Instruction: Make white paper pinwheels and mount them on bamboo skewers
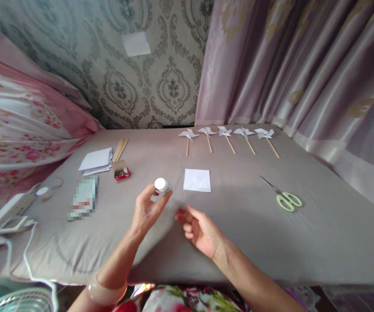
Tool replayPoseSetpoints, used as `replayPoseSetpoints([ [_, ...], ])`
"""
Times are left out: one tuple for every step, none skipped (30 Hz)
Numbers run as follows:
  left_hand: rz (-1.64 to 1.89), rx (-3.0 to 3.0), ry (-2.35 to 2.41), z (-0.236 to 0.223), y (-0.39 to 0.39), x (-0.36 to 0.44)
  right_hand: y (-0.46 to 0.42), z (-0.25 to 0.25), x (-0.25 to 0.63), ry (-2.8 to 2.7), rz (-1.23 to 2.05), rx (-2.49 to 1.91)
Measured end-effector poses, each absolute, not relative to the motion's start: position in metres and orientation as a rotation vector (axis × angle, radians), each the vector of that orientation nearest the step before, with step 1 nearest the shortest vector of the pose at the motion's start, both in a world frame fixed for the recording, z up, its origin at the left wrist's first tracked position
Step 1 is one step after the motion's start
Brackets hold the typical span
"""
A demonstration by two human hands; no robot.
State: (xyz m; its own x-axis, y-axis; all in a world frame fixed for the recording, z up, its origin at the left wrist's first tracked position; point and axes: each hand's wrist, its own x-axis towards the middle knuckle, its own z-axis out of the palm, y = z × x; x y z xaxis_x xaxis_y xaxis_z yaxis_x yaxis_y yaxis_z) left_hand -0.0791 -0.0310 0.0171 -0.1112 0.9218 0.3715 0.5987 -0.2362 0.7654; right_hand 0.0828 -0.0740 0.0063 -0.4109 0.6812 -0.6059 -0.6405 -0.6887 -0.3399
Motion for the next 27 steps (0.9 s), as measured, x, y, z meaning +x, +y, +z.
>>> replayPoseSetpoints([
  [1.338,1.782,1.756,0.019,-0.021,-0.091,-0.077,0.005,0.085,-0.106,2.117,-0.957],
  [1.392,1.723,1.835,0.020,-0.011,-0.104,-0.079,0.004,0.087,-0.146,2.103,-0.949],
  [1.439,1.656,1.896,0.022,-0.001,-0.118,-0.081,0.003,0.088,-0.185,2.100,-0.937],
  [1.487,1.585,1.967,0.024,0.008,-0.131,-0.082,0.002,0.089,-0.220,2.098,-0.923],
  [1.520,1.528,2.056,0.025,0.016,-0.144,-0.084,0.001,0.089,-0.248,2.096,-0.914],
  [1.518,1.491,2.133,0.027,0.023,-0.154,-0.085,0.001,0.088,-0.269,2.096,-0.910],
  [1.505,1.478,2.191,0.027,0.029,-0.162,-0.086,0.000,0.088,-0.286,2.095,-0.909],
  [1.478,1.470,2.232,0.027,0.034,-0.168,-0.086,0.000,0.087,-0.303,2.096,-0.909],
  [1.445,1.469,2.256,0.027,0.039,-0.171,-0.087,0.000,0.087,-0.321,2.100,-0.909],
  [1.397,1.475,2.274,0.026,0.042,-0.172,-0.087,-0.001,0.086,-0.340,2.107,-0.906],
  [1.347,1.481,2.291,0.024,0.045,-0.172,-0.087,-0.001,0.086,-0.359,2.114,-0.903],
  [1.298,1.490,2.308,0.022,0.048,-0.171,-0.087,-0.001,0.087,-0.374,2.120,-0.897],
  [1.254,1.498,2.325,0.020,0.050,-0.170,-0.087,-0.002,0.087,-0.385,2.125,-0.893],
  [1.219,1.507,2.340,0.018,0.052,-0.168,-0.087,-0.002,0.087,-0.390,2.128,-0.889],
  [1.192,1.516,2.351,0.016,0.054,-0.167,-0.087,-0.002,0.088,-0.392,2.128,-0.887],
  [1.172,1.523,2.356,0.014,0.055,-0.166,-0.087,-0.003,0.088,-0.394,2.129,-0.884],
  [1.159,1.531,2.356,0.012,0.056,-0.166,-0.087,-0.003,0.088,-0.397,2.130,-0.883],
  [1.151,1.535,2.353,0.011,0.057,-0.165,-0.087,-0.004,0.088,-0.402,2.132,-0.880],
  [1.144,1.539,2.348,0.010,0.059,-0.165,-0.087,-0.004,0.088,-0.409,2.136,-0.878],
  [1.143,1.540,2.342,0.009,0.060,-0.165,-0.087,-0.003,0.088,-0.419,2.139,-0.880],
  [1.142,1.540,2.337,0.008,0.060,-0.165,-0.086,-0.002,0.089,-0.433,2.144,-0.890],
  [1.139,1.539,2.334,0.007,0.061,-0.165,-0.086,0.000,0.091,-0.452,2.147,-0.913],
  [1.136,1.538,2.333,0.007,0.062,-0.165,-0.085,0.002,0.093,-0.479,2.145,-0.951],
  [1.134,1.537,2.335,0.007,0.063,-0.164,-0.083,0.004,0.097,-0.517,2.132,-1.001],
  [1.131,1.535,2.341,0.007,0.063,-0.164,-0.081,0.007,0.101,-0.567,2.103,-1.059],
  [1.130,1.533,2.348,0.007,0.063,-0.164,-0.077,0.010,0.106,-0.631,2.053,-1.115],
  [1.131,1.532,2.351,0.007,0.064,-0.164,-0.072,0.014,0.112,-0.706,1.973,-1.158],
])
